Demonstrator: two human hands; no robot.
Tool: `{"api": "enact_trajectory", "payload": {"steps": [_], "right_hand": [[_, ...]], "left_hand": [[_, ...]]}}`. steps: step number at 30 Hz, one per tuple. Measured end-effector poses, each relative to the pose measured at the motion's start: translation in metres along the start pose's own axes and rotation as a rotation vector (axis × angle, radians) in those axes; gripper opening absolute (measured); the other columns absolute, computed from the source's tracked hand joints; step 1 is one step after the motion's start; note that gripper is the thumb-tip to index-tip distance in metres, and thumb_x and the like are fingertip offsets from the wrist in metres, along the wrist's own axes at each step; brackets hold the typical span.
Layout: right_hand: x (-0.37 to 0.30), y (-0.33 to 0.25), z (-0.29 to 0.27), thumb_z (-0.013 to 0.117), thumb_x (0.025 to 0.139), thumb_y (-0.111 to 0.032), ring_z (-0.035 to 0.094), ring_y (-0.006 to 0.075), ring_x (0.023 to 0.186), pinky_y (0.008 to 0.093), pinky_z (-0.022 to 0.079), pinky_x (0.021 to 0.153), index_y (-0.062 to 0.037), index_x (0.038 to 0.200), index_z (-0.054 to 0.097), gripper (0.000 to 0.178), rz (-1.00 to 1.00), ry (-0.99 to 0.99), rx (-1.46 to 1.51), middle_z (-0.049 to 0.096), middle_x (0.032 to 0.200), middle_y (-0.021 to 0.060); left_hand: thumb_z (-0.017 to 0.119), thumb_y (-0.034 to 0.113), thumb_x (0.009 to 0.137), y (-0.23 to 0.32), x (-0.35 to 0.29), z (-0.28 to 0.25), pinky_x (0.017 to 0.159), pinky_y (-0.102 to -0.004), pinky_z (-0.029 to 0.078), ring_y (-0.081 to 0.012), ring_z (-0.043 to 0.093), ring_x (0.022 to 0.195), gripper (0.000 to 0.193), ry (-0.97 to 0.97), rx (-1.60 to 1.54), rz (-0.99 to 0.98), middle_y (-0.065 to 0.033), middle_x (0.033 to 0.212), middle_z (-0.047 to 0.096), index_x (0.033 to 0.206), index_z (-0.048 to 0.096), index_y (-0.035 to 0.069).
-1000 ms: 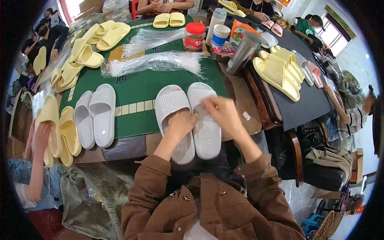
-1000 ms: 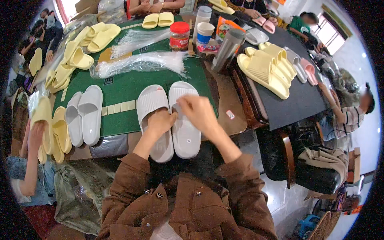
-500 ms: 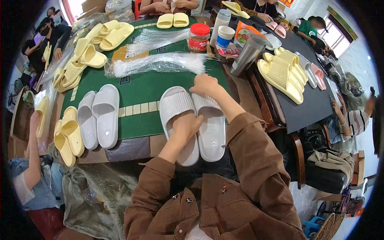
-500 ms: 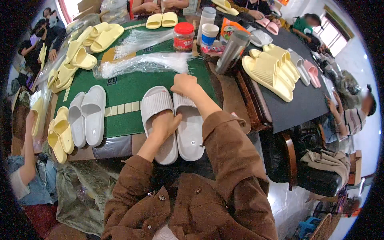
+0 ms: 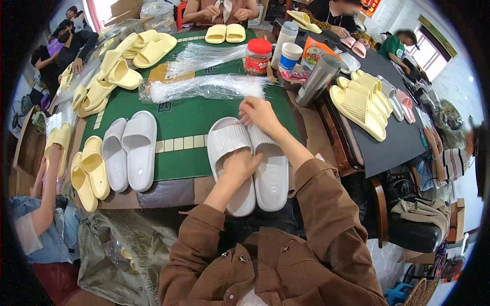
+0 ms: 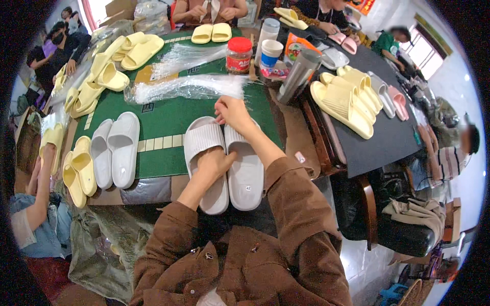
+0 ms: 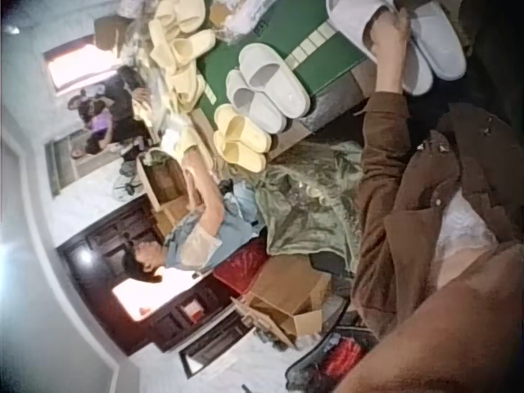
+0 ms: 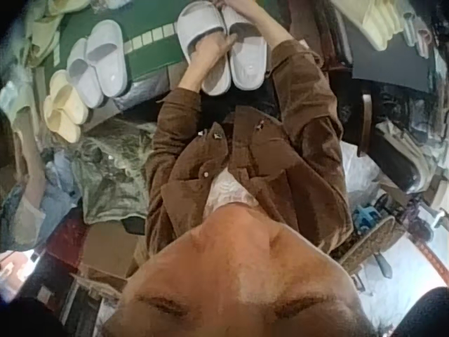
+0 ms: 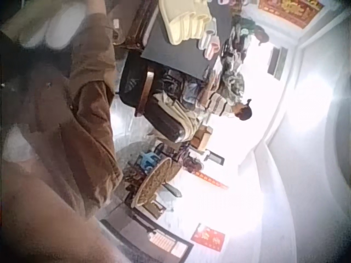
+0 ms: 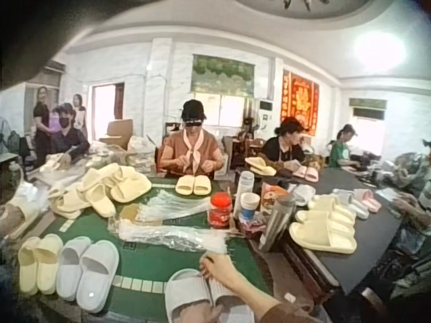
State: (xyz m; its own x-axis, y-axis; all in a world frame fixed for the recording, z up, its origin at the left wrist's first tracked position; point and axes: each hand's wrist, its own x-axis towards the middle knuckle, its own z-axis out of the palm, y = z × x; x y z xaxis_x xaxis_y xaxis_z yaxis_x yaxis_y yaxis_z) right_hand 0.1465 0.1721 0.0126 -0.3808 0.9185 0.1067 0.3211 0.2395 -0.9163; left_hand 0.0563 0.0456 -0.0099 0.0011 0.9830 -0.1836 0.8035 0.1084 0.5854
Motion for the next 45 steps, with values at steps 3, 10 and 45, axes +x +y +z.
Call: {"api": "enact_trajectory", "payload": {"steps": [3, 10, 45], "right_hand": [[0.003, 0.007, 0.003, 0.06, 0.088, -0.03, 0.065, 0.0244, 0.07, 0.0376, 0.05, 0.067, 0.0027, 0.085, 0.066, 0.034, -0.065, 0.015, -0.225, 0.068, 0.076, 0.0132], [0.009, 0.006, 0.015, 0.066, 0.081, -0.03, 0.065, 0.0255, 0.074, 0.0346, 0.05, 0.07, -0.0006, 0.087, 0.069, 0.03, -0.054, -0.17, -0.447, 0.068, 0.08, 0.0151], [-0.022, 0.009, -0.007, 0.069, 0.084, -0.016, 0.05, 0.0085, 0.072, 0.0238, 0.041, 0.064, -0.0047, 0.092, 0.071, 0.014, -0.287, 0.305, 0.07, 0.06, 0.087, 0.0016]], "left_hand": [[0.051, 0.048, 0.084, -0.003, 0.002, 0.004, 0.084, -0.0465, 0.049, -0.041, 0.064, 0.093, 0.057, -0.024, -0.002, 0.013, -0.0277, 0.096, 0.065, 0.097, 0.067, -0.005], [0.049, 0.051, 0.085, -0.004, 0.003, 0.004, 0.085, -0.0464, 0.05, -0.0397, 0.064, 0.095, 0.06, -0.05, 0.032, 0.006, -0.0263, 0.099, 0.066, 0.1, 0.067, -0.004], [0.057, 0.009, 0.089, -0.006, 0.049, -0.057, 0.063, -0.0265, 0.046, -0.0131, 0.057, 0.069, 0.03, 0.309, -0.584, 0.338, -0.0068, 0.093, 0.066, 0.118, 0.054, 0.002]]}}
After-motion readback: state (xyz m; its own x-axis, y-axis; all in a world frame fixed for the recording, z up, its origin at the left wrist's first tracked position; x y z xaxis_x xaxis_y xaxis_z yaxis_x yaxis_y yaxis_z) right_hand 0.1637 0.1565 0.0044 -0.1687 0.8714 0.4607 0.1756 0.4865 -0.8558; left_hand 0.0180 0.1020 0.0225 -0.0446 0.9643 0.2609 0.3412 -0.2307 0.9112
